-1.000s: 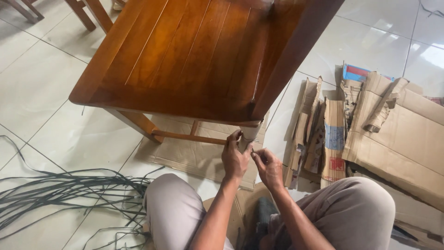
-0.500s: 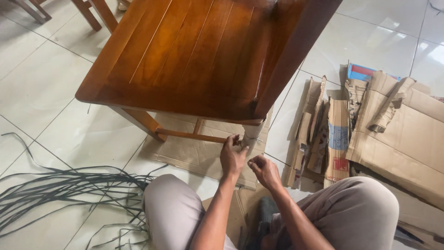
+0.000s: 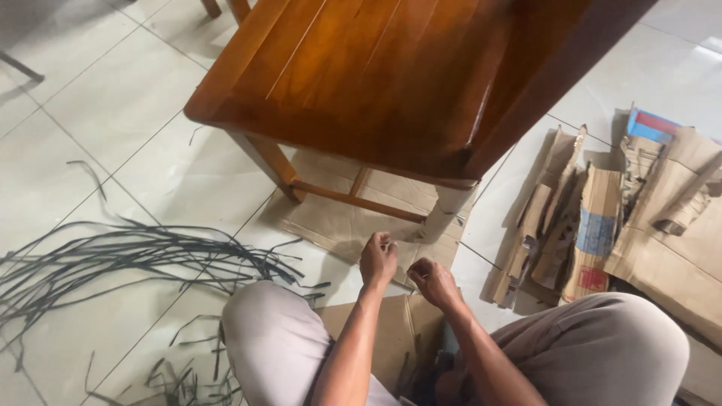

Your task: Wrapping a wooden chair leg with protective cardboard and securing it with plastic ties

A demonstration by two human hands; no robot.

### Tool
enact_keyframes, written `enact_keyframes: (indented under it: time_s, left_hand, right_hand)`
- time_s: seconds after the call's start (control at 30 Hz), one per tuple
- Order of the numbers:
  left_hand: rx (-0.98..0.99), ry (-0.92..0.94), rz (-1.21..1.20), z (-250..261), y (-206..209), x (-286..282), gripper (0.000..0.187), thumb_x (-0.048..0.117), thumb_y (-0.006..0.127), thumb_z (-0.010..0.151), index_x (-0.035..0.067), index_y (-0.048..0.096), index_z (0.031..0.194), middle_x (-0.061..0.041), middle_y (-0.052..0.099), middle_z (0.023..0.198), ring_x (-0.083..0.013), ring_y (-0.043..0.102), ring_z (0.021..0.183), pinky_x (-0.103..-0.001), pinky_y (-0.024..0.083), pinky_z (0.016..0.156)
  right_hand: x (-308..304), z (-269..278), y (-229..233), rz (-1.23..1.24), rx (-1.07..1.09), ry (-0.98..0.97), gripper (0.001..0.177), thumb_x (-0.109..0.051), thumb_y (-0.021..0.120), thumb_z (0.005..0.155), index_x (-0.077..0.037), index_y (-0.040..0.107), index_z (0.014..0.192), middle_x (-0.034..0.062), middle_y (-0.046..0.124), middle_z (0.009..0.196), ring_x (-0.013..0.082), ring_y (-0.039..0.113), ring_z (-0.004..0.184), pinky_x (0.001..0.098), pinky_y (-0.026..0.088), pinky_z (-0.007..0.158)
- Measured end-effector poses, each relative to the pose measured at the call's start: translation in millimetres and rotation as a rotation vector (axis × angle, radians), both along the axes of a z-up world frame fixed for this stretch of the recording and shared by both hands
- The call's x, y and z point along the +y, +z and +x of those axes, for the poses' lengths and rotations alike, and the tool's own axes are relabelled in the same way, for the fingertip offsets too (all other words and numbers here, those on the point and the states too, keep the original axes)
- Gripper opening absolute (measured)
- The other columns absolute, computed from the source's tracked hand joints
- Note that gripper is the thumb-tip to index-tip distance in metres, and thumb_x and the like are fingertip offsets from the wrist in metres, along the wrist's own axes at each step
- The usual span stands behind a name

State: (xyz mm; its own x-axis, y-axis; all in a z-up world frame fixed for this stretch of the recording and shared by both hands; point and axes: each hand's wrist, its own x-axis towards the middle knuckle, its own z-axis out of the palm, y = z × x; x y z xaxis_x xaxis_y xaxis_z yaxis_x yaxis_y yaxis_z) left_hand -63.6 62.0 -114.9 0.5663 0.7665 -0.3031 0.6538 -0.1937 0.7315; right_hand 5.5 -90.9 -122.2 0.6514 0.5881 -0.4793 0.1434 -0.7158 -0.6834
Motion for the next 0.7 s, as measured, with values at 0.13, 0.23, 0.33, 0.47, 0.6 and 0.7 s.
enact_keyframes:
  time_s: [0.13, 0.23, 0.33, 0.47, 0.6, 0.7]
  left_hand:
    - [0.083, 0.031, -0.008, -32.8, -38.2, 12.9, 0.038, 0.04, 0.062, 0.09, 0.023, 0.065, 0.125, 0.001, 0.074, 0.12, -0.0184, 0.07, 0.116, -0.044, 0.056, 0.097]
    - [0.158, 0.058, -0.013, -61.3, -54.2, 18.6, 0.039, 0.043, 0.062, 0.091, 0.023, 0.066, 0.124, -0.001, 0.073, 0.121, -0.0239, 0.07, 0.116, -0.048, 0.056, 0.096]
    - [0.18, 0.094, -0.006, -87.3, -52.0, 18.9, 0.036, 0.037, 0.061, 0.091, 0.019, 0.067, 0.122, -0.006, 0.073, 0.118, -0.0304, 0.069, 0.117, -0.051, 0.055, 0.099]
    - [0.218, 0.169, -0.005, -120.1, -62.1, 14.0, 0.033, 0.035, 0.063, 0.091, 0.018, 0.068, 0.12, -0.007, 0.073, 0.115, -0.0314, 0.07, 0.114, -0.05, 0.056, 0.096]
    - [0.327, 0.204, 0.033, -152.6, -85.3, 3.7, 0.033, 0.037, 0.062, 0.091, 0.021, 0.068, 0.119, -0.006, 0.071, 0.116, -0.032, 0.07, 0.113, -0.051, 0.056, 0.096]
    - [0.378, 0.165, 0.088, -174.0, -79.4, -2.0, 0.03, 0.032, 0.058, 0.092, 0.017, 0.068, 0.116, -0.007, 0.067, 0.118, -0.0332, 0.069, 0.112, -0.05, 0.056, 0.094]
  right_hand:
    - [9.3, -9.5, -16.4, -0.027, 0.004, 0.079, 0.03, -0.039, 0.069, 0.087, -0.024, 0.077, 0.112, 0.0063, 0.08, 0.107, 0.032, 0.071, 0.114, 0.0501, 0.052, 0.103]
    - [15.4, -22.8, -27.2, -0.071, 0.001, 0.138, 0.031, -0.042, 0.069, 0.085, -0.025, 0.078, 0.11, 0.0069, 0.08, 0.106, 0.034, 0.07, 0.115, 0.0508, 0.052, 0.104]
    - [24.0, -34.5, -39.0, -0.121, -0.029, 0.221, 0.028, -0.043, 0.066, 0.086, -0.03, 0.077, 0.108, 0.0044, 0.08, 0.107, 0.033, 0.071, 0.114, 0.0482, 0.054, 0.103]
    - [36.4, -52.8, -54.0, -0.12, -0.028, 0.298, 0.03, -0.042, 0.07, 0.085, -0.029, 0.077, 0.111, 0.0063, 0.08, 0.109, 0.0341, 0.07, 0.115, 0.0488, 0.054, 0.102]
    - [48.2, -71.5, -63.9, -0.138, -0.033, 0.368, 0.032, -0.046, 0.069, 0.086, -0.033, 0.077, 0.113, 0.004, 0.08, 0.11, 0.032, 0.071, 0.114, 0.0474, 0.055, 0.101]
    - [52.8, -84.5, -67.1, -0.167, -0.018, 0.404, 0.033, -0.044, 0.068, 0.088, -0.03, 0.077, 0.116, 0.0065, 0.08, 0.111, 0.0337, 0.071, 0.115, 0.0484, 0.054, 0.1]
